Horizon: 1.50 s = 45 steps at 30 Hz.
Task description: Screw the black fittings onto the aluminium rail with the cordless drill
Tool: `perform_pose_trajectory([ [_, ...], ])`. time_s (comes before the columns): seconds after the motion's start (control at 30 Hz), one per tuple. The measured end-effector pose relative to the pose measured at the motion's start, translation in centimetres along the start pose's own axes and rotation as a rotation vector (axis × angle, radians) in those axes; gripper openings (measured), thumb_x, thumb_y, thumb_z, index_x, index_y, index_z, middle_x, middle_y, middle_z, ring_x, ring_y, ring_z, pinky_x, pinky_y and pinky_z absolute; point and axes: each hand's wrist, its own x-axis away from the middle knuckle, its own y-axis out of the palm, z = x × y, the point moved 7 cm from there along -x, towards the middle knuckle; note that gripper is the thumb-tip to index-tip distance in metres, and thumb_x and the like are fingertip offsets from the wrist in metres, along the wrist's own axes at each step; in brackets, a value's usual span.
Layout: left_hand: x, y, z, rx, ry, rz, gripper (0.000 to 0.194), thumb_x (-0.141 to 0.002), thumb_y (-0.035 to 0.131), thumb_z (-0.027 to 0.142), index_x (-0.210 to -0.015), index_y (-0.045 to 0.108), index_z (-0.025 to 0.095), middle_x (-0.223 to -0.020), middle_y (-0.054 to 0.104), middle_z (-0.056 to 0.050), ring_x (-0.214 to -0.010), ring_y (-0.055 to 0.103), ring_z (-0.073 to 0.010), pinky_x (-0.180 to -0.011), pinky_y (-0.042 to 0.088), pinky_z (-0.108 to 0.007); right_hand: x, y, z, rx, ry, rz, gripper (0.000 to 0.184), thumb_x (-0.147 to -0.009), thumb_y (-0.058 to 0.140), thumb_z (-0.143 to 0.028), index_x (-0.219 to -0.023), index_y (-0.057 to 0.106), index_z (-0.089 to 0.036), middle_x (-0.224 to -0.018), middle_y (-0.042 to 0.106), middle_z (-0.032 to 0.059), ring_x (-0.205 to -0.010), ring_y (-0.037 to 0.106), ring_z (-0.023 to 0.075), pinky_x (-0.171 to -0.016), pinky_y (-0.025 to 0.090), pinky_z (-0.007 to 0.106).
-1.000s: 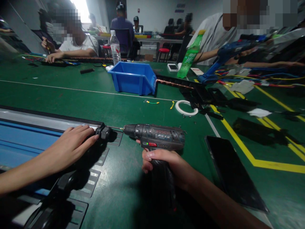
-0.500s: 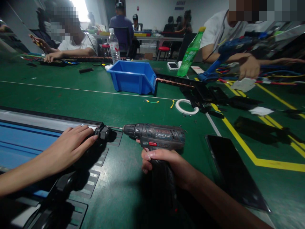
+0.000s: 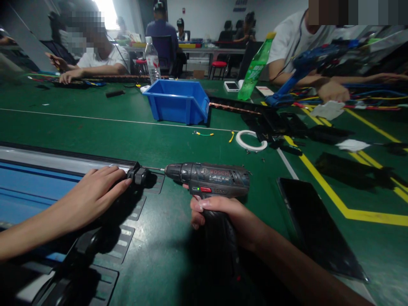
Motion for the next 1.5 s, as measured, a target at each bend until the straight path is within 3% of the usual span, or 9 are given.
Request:
perform_pose_trajectory([
  [0.2, 0.14, -0.01, -0.09, -0.013, -0.005, -0.002, 0.043, -0.107, 0.032, 0.047, -0.097, 0.064, 0.021, -0.098, 0.067, -0.009, -0.096, 0.059, -0.0292, -0.089, 0.042, -0.046, -0.05, 0.15, 0.15, 0.005, 0.013, -0.022, 0.02, -0.087, 0.074, -0.034, -0.086, 0.069, -0.015, -0.077, 0.057, 0.0036, -0.072, 0.054, 0.0174, -0.075, 0.047, 0.033],
  [0.4, 0.01, -0.06, 0.11, -0.007, -0.004, -0.01, 0.045, -0.106, 0.031, 0.049, -0.097, 0.064, 0.02, -0.099, 0.067, -0.009, -0.098, 0.06, -0.0305, -0.089, 0.042, -0.048, -0.15, 0.2, 0.08, -0.065, -0.023, -0.023, 0.022, -0.087, 0.074, -0.027, -0.106, 0.071, -0.016, -0.08, 0.054, 0.0004, -0.07, 0.054, 0.0152, -0.074, 0.05, 0.033],
  [1.03, -0.04, 0.08, 0.12, -0.007, -0.017, -0.035, 0.048, -0.106, 0.027, 0.05, -0.098, 0.064, 0.02, -0.1, 0.066, -0.01, -0.098, 0.06, -0.0312, -0.09, 0.042, -0.049, -0.01, -0.01, 0.17, -0.063, -0.038, -0.025, 0.027, -0.09, 0.073, -0.024, -0.115, 0.069, -0.016, -0.078, 0.055, -0.0004, -0.068, 0.054, 0.0132, -0.072, 0.051, 0.031],
  [1.23, -0.08, -0.05, 0.2, 0.001, -0.019, -0.037, 0.047, -0.106, 0.027, 0.05, -0.097, 0.063, 0.021, -0.1, 0.066, -0.009, -0.098, 0.06, -0.0318, -0.089, 0.042, -0.049, 0.11, 0.03, 0.3, -0.046, -0.025, -0.027, 0.016, -0.091, 0.071, -0.025, -0.103, 0.071, -0.013, -0.077, 0.054, 0.0004, -0.068, 0.054, 0.0128, -0.073, 0.05, 0.03],
  [1.5, 0.0, 0.02, 0.1, 0.003, -0.017, -0.037, 0.046, -0.106, 0.027, 0.05, -0.096, 0.062, 0.022, -0.097, 0.065, -0.008, -0.097, 0.06, -0.0308, -0.088, 0.041, -0.047, 0.01, 0.03, 0.27, -0.095, -0.037, -0.019, 0.032, -0.09, 0.072, -0.022, -0.121, 0.068, -0.016, -0.077, 0.053, -0.0011, -0.066, 0.052, 0.0124, -0.071, 0.051, 0.03],
])
